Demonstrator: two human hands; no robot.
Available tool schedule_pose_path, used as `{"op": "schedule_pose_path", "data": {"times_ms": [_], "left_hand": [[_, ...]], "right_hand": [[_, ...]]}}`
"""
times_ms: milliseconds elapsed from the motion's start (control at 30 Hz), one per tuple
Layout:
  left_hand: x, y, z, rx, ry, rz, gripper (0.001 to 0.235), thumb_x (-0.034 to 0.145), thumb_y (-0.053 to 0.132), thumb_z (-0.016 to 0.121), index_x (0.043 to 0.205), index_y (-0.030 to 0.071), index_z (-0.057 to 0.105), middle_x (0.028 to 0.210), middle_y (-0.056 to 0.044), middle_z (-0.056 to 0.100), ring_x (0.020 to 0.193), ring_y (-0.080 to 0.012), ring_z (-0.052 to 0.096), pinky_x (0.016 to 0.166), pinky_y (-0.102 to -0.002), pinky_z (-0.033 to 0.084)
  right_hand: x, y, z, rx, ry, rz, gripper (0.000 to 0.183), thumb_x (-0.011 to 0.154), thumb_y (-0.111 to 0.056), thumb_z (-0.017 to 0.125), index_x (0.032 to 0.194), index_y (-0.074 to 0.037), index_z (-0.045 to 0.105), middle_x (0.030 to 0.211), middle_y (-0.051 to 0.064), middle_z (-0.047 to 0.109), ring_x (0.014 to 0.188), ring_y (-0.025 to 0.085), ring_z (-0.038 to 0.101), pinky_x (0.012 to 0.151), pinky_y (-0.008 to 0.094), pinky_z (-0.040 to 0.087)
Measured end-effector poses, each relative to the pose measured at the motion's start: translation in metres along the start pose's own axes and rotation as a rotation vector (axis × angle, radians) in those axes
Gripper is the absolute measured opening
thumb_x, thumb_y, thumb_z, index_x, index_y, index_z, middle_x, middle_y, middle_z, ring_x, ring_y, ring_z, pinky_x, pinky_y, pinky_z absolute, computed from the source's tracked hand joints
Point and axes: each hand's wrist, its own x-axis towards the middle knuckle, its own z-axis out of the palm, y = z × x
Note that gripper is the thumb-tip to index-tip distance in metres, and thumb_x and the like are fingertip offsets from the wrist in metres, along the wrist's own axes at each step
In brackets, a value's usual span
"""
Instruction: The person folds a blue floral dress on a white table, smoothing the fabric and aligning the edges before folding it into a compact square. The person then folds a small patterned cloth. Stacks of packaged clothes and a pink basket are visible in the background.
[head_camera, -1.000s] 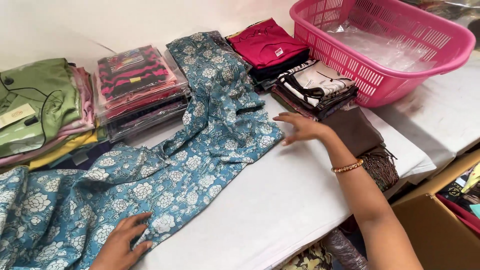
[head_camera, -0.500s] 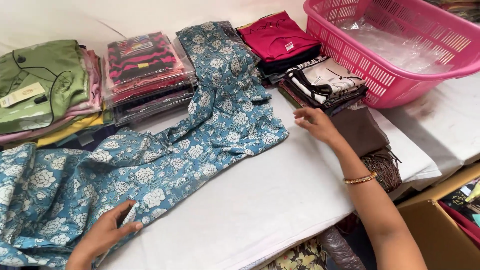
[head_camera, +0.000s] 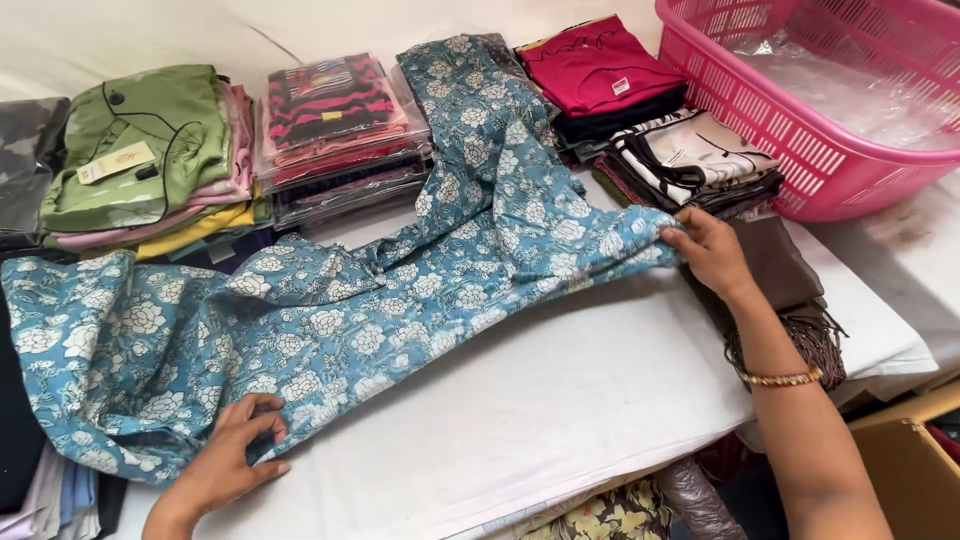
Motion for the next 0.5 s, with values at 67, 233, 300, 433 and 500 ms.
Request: {"op": "schedule_pose_path", "data": {"times_ms": [67, 233, 300, 433, 500], "left_hand": [[0.003, -0.011, 0.007, -0.165, 0.137, 0.297, 0.040, 0.061, 0.027, 0.090, 0.090, 0.012, 0.067, 0.133, 0.001, 0.055, 0.131, -0.0244, 0.047, 0.107, -0.041, 0.038], [0.002, -0.030, 0.009, -0.354, -0.205, 0.002, 0.035, 0.080, 0.029, 0.089, 0.106, 0.014, 0.071, 0.109, -0.006, 0.063, 0.108, -0.0221, 0.058, 0.098, -0.037, 0.050], [0.006, -0.042, 0.009, -0.470, -0.273, -0.049, 0.026, 0.087, 0.025, 0.085, 0.102, 0.008, 0.071, 0.099, -0.014, 0.069, 0.098, -0.0281, 0.061, 0.091, -0.040, 0.054], [0.014, -0.041, 0.001, -0.406, -0.271, -0.089, 0.019, 0.092, 0.024, 0.075, 0.105, 0.012, 0.083, 0.104, 0.001, 0.075, 0.099, -0.0139, 0.071, 0.092, -0.031, 0.058], [0.019, -0.036, 0.000, -0.399, -0.262, -0.037, 0.022, 0.095, 0.024, 0.072, 0.103, 0.012, 0.088, 0.102, 0.000, 0.076, 0.098, -0.0144, 0.068, 0.089, -0.031, 0.059]], "right_hand": [[-0.031, -0.040, -0.004, -0.481, 0.081, 0.111, 0.018, 0.100, -0.023, 0.071, 0.103, -0.005, 0.067, 0.074, 0.003, 0.066, 0.065, 0.012, 0.054, 0.059, 0.031, 0.042], [-0.086, -0.062, -0.022, -0.990, 0.036, 0.279, 0.027, 0.095, -0.036, 0.072, 0.106, -0.011, 0.072, 0.075, 0.012, 0.071, 0.066, 0.028, 0.063, 0.062, 0.041, 0.048], [-0.094, -0.065, -0.025, -1.094, -0.012, 0.300, 0.028, 0.094, -0.039, 0.072, 0.106, -0.013, 0.073, 0.079, 0.013, 0.073, 0.071, 0.032, 0.066, 0.064, 0.044, 0.050], [-0.092, -0.108, 0.006, -1.194, -0.098, 0.267, 0.039, 0.084, -0.040, 0.075, 0.117, -0.020, 0.070, 0.085, 0.009, 0.076, 0.082, 0.032, 0.071, 0.068, 0.046, 0.054], [-0.081, -0.124, 0.029, -1.172, -0.077, 0.248, 0.043, 0.084, -0.040, 0.075, 0.121, -0.021, 0.069, 0.086, 0.007, 0.076, 0.083, 0.031, 0.072, 0.069, 0.046, 0.055]]}}
